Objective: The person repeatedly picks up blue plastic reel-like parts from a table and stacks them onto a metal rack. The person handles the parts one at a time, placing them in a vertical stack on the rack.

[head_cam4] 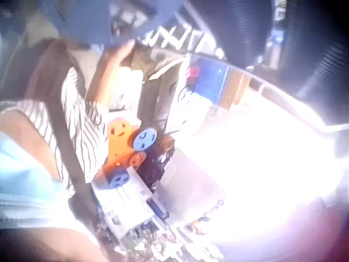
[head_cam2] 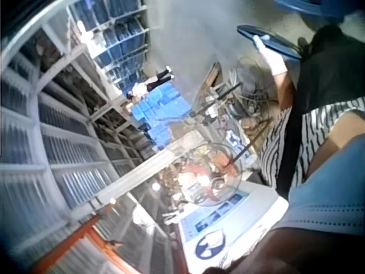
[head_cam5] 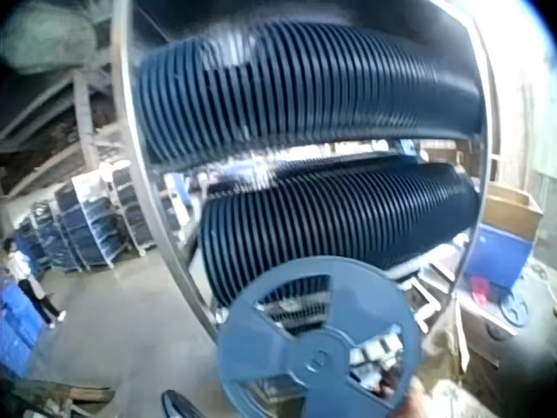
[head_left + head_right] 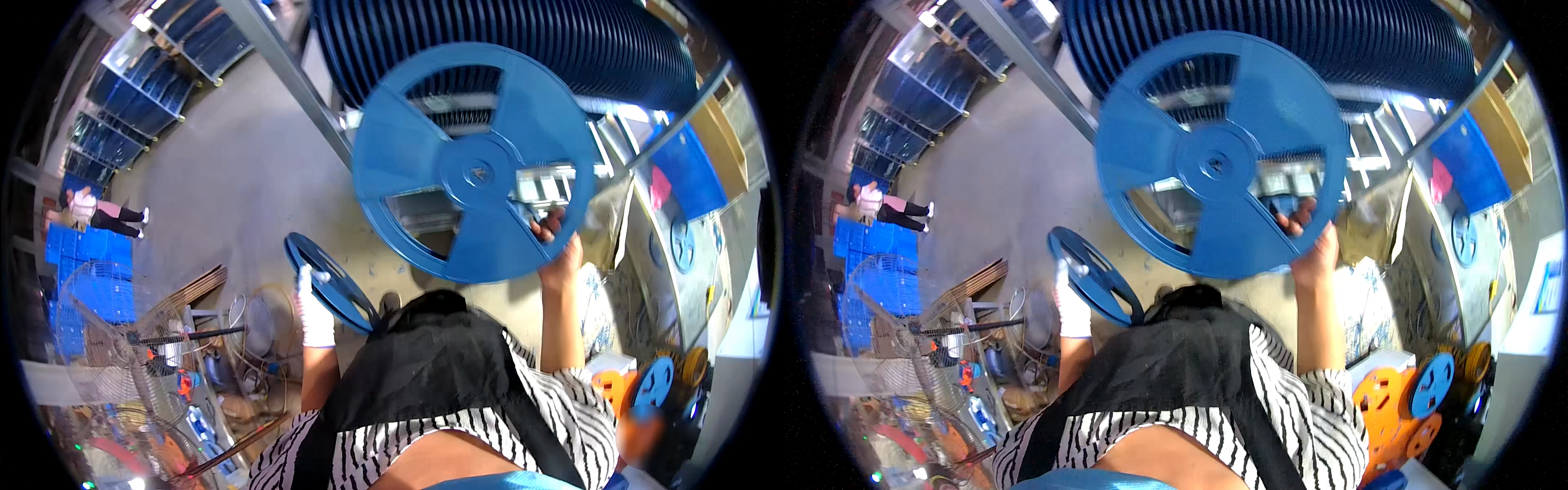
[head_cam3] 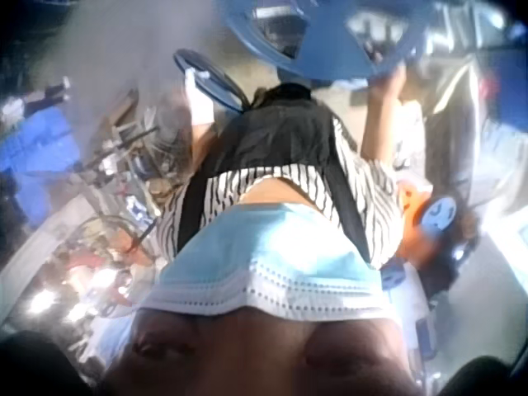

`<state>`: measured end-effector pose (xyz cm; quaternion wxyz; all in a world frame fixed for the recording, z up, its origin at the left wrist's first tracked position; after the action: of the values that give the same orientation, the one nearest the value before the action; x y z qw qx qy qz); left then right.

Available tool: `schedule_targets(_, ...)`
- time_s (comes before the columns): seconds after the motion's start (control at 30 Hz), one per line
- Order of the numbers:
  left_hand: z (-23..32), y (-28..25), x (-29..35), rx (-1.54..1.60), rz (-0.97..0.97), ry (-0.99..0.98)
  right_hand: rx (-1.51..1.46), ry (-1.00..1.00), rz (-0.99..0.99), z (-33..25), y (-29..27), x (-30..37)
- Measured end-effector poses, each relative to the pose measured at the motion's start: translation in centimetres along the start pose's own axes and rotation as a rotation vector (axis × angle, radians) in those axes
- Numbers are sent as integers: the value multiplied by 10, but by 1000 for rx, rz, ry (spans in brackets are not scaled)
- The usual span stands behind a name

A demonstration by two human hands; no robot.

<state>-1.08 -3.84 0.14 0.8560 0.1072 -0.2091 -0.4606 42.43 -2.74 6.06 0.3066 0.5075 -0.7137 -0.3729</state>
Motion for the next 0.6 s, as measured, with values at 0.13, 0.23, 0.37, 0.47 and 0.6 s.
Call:
schedule_targets(0.13, 5, 2, -34, -1, -32, -51, 37, -285, -232, -37, 29, 7)
schedule_targets(0.23, 17, 8, -54, -12, 42, -90, 111, -506, -286, -43, 61, 8)
schedule_targets(0.37, 13, -4, -93, -47, -77, -32, 170, -632, -292, -20, 105, 9)
schedule_targets(0.47, 17, -6, -117, -31, -88, -68, 246, -648, -229, 3, 131, 4)
schedule_targets(0.6, 13, -16, -147, -99, -125, -84, 218, -657, -279, 23, 143, -3)
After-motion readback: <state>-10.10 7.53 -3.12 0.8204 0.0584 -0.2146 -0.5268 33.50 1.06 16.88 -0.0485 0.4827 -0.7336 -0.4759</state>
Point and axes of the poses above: each hand's wrist, its own x-axis away from the middle knuckle, its own y-axis out of the palm, z = x × y, the point moved 2 cm from there along -x, towards the middle knuckle, and after that the axes turned 1 degree about z, right-handed, at the moved point
